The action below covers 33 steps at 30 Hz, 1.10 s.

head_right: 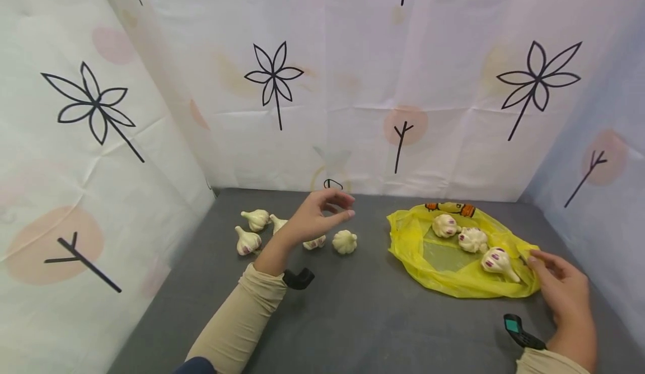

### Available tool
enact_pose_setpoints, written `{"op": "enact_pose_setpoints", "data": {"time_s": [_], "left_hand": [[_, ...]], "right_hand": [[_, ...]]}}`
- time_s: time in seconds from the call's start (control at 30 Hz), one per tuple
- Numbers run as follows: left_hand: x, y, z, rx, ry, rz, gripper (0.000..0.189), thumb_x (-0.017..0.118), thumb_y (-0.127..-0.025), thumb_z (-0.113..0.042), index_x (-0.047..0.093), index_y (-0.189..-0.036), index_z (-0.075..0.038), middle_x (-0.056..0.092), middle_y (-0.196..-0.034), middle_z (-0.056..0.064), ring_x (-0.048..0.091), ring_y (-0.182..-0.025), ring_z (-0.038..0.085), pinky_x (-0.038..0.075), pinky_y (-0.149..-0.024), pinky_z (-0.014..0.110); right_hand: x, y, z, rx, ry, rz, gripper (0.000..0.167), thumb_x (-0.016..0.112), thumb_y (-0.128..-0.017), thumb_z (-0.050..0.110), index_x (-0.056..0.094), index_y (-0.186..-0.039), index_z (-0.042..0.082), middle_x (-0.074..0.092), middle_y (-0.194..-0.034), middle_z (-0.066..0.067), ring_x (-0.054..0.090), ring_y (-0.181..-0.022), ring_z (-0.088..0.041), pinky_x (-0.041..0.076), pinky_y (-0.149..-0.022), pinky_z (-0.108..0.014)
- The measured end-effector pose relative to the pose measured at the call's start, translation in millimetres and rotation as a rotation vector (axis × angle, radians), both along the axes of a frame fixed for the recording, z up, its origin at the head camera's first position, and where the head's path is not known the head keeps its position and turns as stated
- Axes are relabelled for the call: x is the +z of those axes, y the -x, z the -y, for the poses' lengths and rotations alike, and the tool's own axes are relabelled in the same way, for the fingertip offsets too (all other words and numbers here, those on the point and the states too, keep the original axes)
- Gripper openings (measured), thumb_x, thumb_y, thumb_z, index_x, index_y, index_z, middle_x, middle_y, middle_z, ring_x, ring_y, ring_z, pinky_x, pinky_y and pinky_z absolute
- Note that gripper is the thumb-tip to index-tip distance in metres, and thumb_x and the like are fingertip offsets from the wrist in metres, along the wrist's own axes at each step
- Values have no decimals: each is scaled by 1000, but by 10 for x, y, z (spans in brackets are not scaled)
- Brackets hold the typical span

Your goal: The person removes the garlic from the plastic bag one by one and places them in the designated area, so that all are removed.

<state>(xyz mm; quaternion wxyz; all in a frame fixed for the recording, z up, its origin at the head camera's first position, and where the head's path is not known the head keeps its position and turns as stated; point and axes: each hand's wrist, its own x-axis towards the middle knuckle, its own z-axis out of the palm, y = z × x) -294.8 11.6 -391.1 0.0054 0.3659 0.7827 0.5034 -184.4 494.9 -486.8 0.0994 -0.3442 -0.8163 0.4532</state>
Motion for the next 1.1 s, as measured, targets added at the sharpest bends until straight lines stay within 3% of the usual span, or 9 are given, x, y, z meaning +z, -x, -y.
{"op": "enact_pose_setpoints", "data": {"time_s": [0.2,0.3,0.43,0.6,0.8,0.93,1.1], "left_hand": [[-28,-13,-331,-53,18,-24,32,72,-103,-23,68,-133,-14,70,-132,4,68,-121,29,58,-102,39],[-19,-15,-489,-72,17,-43,32,72,-103,-23,68,-133,-15,69,-132,3,69,-119,24,58,-100,33],[4,-4,-694,-99,3,-28,31,71,-104,-25,67,-133,-15,69,-133,1,67,-114,9,57,-100,28],[4,11,-907,-119,-9,8,30,71,-104,-23,68,-132,-12,69,-133,5,67,-114,9,55,-98,21],[-29,36,-1132,-113,-27,17,31,70,-104,-20,68,-133,-9,69,-133,6,68,-114,11,54,-98,18],[-69,32,-1268,-94,-54,36,30,69,-105,-22,68,-133,-10,69,-133,6,65,-109,0,55,-98,19],[-107,7,-1411,-109,-84,62,27,69,-106,-23,68,-130,-12,68,-130,4,62,-105,-6,54,-95,16]], "right_hand": [[-35,-4,2,16,-12,-2,58,44,-112,46,47,-162,17,35,-171,-5,29,-160,-36,31,-129,-56],[-36,-8,1,21,-14,-2,58,44,-112,46,47,-162,16,35,-172,-6,29,-161,-36,31,-129,-56],[-28,-6,-6,8,-18,2,57,45,-112,48,49,-161,20,42,-166,1,32,-158,-33,33,-128,-55],[-33,-12,-21,10,-22,-6,57,45,-111,49,49,-161,22,44,-161,7,33,-158,-33,33,-128,-55],[-43,-28,-43,5,-32,-23,53,47,-110,50,53,-157,26,49,-145,19,49,-134,-9,37,-126,-51],[-34,-22,-40,3,-38,-20,55,47,-111,49,53,-158,22,52,-142,15,50,-126,-6,38,-125,-53],[-25,-15,-29,4,-29,-18,56,47,-111,48,52,-159,19,53,-143,13,49,-118,1,38,-125,-53]]}}
